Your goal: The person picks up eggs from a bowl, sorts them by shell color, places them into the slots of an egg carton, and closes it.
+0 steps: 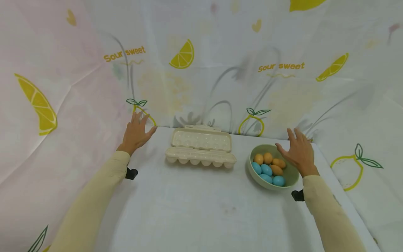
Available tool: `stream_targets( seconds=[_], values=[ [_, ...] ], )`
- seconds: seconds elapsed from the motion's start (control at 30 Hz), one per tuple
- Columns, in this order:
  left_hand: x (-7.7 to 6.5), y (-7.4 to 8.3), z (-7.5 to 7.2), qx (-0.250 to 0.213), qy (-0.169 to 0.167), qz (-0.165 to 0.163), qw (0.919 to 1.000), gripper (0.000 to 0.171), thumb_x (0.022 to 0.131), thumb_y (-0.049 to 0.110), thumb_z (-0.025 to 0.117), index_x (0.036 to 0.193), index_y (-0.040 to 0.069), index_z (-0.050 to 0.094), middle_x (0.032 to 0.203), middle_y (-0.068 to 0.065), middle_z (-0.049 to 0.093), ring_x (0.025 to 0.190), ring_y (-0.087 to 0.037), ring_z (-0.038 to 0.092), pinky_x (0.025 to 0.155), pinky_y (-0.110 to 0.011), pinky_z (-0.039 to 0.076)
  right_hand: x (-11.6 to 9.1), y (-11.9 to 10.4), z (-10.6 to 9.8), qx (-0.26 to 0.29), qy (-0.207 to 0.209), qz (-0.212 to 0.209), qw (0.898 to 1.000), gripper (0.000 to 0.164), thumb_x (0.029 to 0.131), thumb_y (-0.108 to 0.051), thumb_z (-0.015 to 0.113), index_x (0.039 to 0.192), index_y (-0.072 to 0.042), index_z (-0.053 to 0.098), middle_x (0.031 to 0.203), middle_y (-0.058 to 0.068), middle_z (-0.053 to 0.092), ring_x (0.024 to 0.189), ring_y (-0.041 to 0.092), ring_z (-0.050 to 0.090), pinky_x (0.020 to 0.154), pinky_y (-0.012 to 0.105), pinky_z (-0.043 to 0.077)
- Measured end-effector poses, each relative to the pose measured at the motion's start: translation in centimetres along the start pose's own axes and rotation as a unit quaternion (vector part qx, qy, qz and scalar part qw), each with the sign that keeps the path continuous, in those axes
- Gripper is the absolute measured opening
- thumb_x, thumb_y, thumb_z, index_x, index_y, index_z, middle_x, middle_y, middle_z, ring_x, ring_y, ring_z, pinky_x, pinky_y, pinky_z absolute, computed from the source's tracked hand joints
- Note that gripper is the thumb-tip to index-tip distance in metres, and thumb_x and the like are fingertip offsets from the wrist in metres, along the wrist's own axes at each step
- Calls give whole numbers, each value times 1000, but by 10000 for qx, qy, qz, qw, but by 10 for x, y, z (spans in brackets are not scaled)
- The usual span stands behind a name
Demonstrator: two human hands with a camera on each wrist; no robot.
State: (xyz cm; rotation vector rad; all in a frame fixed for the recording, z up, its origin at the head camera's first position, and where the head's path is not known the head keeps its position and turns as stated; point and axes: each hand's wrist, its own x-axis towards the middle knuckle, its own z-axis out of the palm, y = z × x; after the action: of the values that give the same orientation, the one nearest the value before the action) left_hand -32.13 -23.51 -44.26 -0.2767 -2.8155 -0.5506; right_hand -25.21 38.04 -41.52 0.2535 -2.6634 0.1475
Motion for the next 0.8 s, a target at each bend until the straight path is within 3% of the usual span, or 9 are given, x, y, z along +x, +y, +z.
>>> stream_targets(
  seconds=[0.1, 0.2, 0.3, 0.37, 0.53, 0.63, 0.8],
  values=[
    [-1, 7, -7, -1024, -271, -316, 9939, 47, 98, 33, 52, 127, -5, 55, 126, -26, 54, 115, -40, 54, 94, -53, 43, -4, -4, 7, 253, 842, -517, 9948, 45, 83, -19, 66, 118, 8, 59, 109, 29, 59, 97, 47, 55, 73, 58, 49],
    [-2, 15, -5, -1731, -1152, -624, 9762, 33, 97, 27, 57, 109, -3, 63, 91, -16, 64, 77, -28, 65, 73, -41, 53, -7, -11, 15, 388, 1275, -852, 9874, 24, 79, -6, 65, 98, 7, 66, 88, 23, 63, 82, 43, 58, 58, 54, 50],
    [-4, 25, 3, -2058, -2141, -792, 9516, 32, 97, 26, 59, 102, -5, 62, 74, -9, 59, 61, -18, 59, 62, -32, 54, -12, -22, 21, 625, 1010, -649, 9908, 13, 79, -3, 65, 90, 4, 68, 83, 18, 64, 79, 39, 58, 53, 53, 49],
    [-7, 30, 11, -2195, -2470, -858, 9399, 32, 96, 24, 60, 103, -7, 62, 72, -8, 58, 59, -15, 57, 61, -29, 54, -15, -30, 26, 893, 609, -395, 9934, 12, 81, -2, 64, 90, 3, 69, 85, 17, 65, 80, 37, 59, 56, 51, 50],
    [-18, 39, 27, -2446, -2426, -1132, 9319, 25, 93, 13, 61, 105, -8, 67, 83, -14, 64, 63, -12, 59, 62, -28, 55, -22, -55, 41, 1590, -407, -41, 9864, 19, 89, -8, 61, 101, 5, 69, 95, 20, 67, 87, 37, 61, 74, 51, 50],
    [-23, 42, 32, -2821, -2380, -1378, 9191, 24, 92, 8, 62, 106, -10, 67, 86, -14, 65, 64, -12, 60, 63, -28, 55, -22, -66, 48, 1751, -780, 157, 9813, 23, 90, -11, 60, 105, 4, 69, 101, 20, 67, 93, 37, 62, 80, 52, 49],
    [-26, 46, 34, -3436, -2388, -1775, 8908, 26, 92, 5, 62, 110, -14, 63, 79, -8, 64, 64, -10, 61, 65, -26, 55, -18, -70, 55, 1760, -789, 294, 9808, 22, 88, -7, 60, 104, 5, 70, 102, 22, 68, 97, 40, 62, 83, 54, 48]
  ],
)
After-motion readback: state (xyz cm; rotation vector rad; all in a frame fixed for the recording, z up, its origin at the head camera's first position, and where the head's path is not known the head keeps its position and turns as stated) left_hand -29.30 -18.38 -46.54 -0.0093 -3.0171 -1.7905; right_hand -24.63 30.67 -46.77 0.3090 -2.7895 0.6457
